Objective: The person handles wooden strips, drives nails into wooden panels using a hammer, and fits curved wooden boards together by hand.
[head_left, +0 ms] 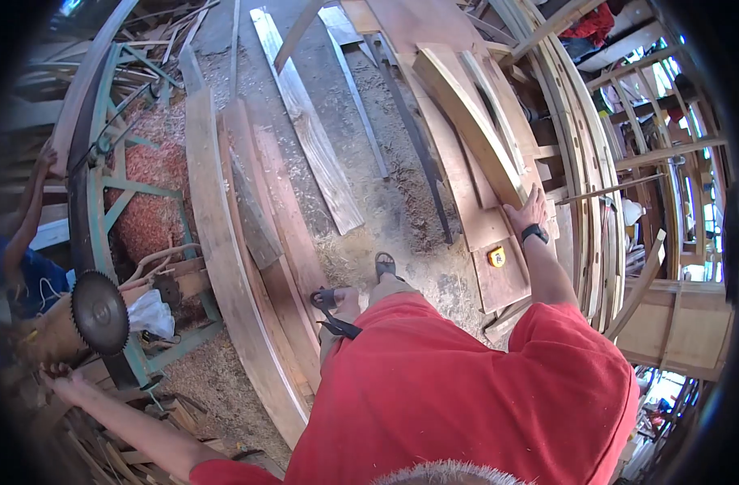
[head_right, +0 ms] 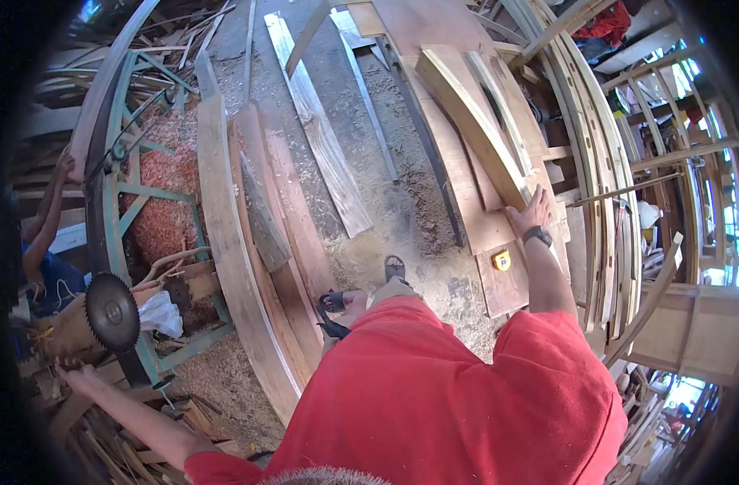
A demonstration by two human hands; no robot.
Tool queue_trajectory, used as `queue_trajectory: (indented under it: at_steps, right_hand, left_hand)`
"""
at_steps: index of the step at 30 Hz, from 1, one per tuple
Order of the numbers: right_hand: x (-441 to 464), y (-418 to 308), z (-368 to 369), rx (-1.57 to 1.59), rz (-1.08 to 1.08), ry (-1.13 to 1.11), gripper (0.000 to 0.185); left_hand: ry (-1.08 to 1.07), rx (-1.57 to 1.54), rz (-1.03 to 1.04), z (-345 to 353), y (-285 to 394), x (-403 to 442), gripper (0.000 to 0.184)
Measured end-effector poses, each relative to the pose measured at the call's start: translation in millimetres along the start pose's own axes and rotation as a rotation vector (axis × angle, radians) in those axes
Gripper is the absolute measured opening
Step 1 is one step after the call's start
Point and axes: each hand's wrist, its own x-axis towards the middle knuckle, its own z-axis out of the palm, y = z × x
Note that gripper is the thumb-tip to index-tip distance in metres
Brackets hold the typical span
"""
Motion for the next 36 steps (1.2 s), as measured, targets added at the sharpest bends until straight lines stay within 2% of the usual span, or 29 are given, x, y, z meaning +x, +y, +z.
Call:
queue_trajectory:
  at_steps: [2, 4, 6, 7, 8, 10, 11, 13, 15, 20, 24, 25, 26, 27, 29, 30, 31, 32, 33, 34, 35, 36]
  right_hand:
    - [18, 21, 2, 0.088, 0.038, -0.248, 0.113]
    - [29, 35, 4, 0.020, 0.039, -0.315, 0.113]
    - [40, 55, 22, 0.141, -0.024, -0.467, 0.110]
    - [40, 62, 31, 0.152, -0.043, -0.435, 0.100]
    - [39, 66, 33, 0.158, -0.039, -0.440, 0.100]
    - [37, 71, 37, 0.161, 0.028, -0.502, 0.089]
    - [35, 75, 38, 0.173, -0.012, -0.445, 0.075]
    - [37, 74, 36, 0.131, -0.015, -0.461, 0.069]
    - [36, 79, 41, 0.088, -0.039, -0.436, 0.059]
    - [38, 76, 32, 0.119, -0.051, -0.465, 0.057]
    - [23, 73, 18, 0.180, 0.003, -0.409, 0.056]
    - [18, 75, 13, 0.198, -0.005, -0.413, 0.054]
    - [10, 76, 9, 0.203, -0.002, -0.409, 0.054]
    - [0, 80, 5, 0.224, 0.019, -0.400, 0.053]
    - [-26, 90, 2, 0.215, 0.052, -0.378, 0.051]
    - [-40, 94, -1, 0.219, 0.067, -0.375, 0.051]
    - [-57, 99, -7, 0.222, 0.063, -0.364, 0.050]
    - [-73, 105, -12, 0.222, 0.058, -0.354, 0.049]
    - [-91, 109, -15, 0.202, 0.061, -0.322, 0.049]
    - [-107, 111, -19, 0.203, 0.074, -0.323, 0.049]
    - [-123, 112, -23, 0.212, 0.067, -0.249, 0.049]
    - [-140, 115, -28, 0.217, 0.060, -0.178, 0.050]
  left_hand:
    - [-0.062, -0.022, -0.022, -15, -1, 28, 0.023]
    - [-0.102, 0.035, -0.044, -26, -4, 52, 0.021]
    - [-0.105, 0.030, -0.021, -20, 4, 42, 0.022]
    - [-0.196, -0.029, -0.077, -33, 4, 61, 0.022]
    - [-0.288, -0.088, -0.132, -39, 8, 69, 0.023]
    - [-0.289, -0.052, -0.128, -33, 20, 52, 0.024]
    - [-0.258, -0.009, -0.150, -30, 28, 44, 0.023]
    - [-0.227, 0.034, -0.171, -31, 36, 35, 0.023]
    - [-0.347, 0.225, -0.154, -44, 43, 45, 0.023]
    - [-0.149, 0.262, -0.153, -68, 20, 16, 0.032]
    - [-0.023, 0.343, -0.165, -86, -24, -8, 0.042]
    - [-0.127, 0.256, -0.227, -73, -26, -32, 0.041]
    - [0.038, 0.452, -0.131, -90, -52, -33, 0.038]
    - [0.220, 0.653, -0.066, -52, -42, -143, 0.036]
    - [-0.053, 0.575, -0.139, -82, -113, -134, 0.024]
    - [-0.093, 0.541, -0.126, -51, -107, -229, 0.014]
    - [-0.208, 0.692, -0.085, -93, -206, -176, 0.014]
    - [-0.411, 0.806, -0.144, -96, -237, -216, 0.018]
    - [-0.456, 0.676, -0.244, -76, -241, -303, 0.027]
    - [-0.608, 0.618, -0.363, -71, -284, -335, 0.027]
    - [-0.701, 0.801, -0.366, -56, -297, -401, 0.029]
    - [-1.060, 0.786, -0.274, -41, -290, -468, 0.028]
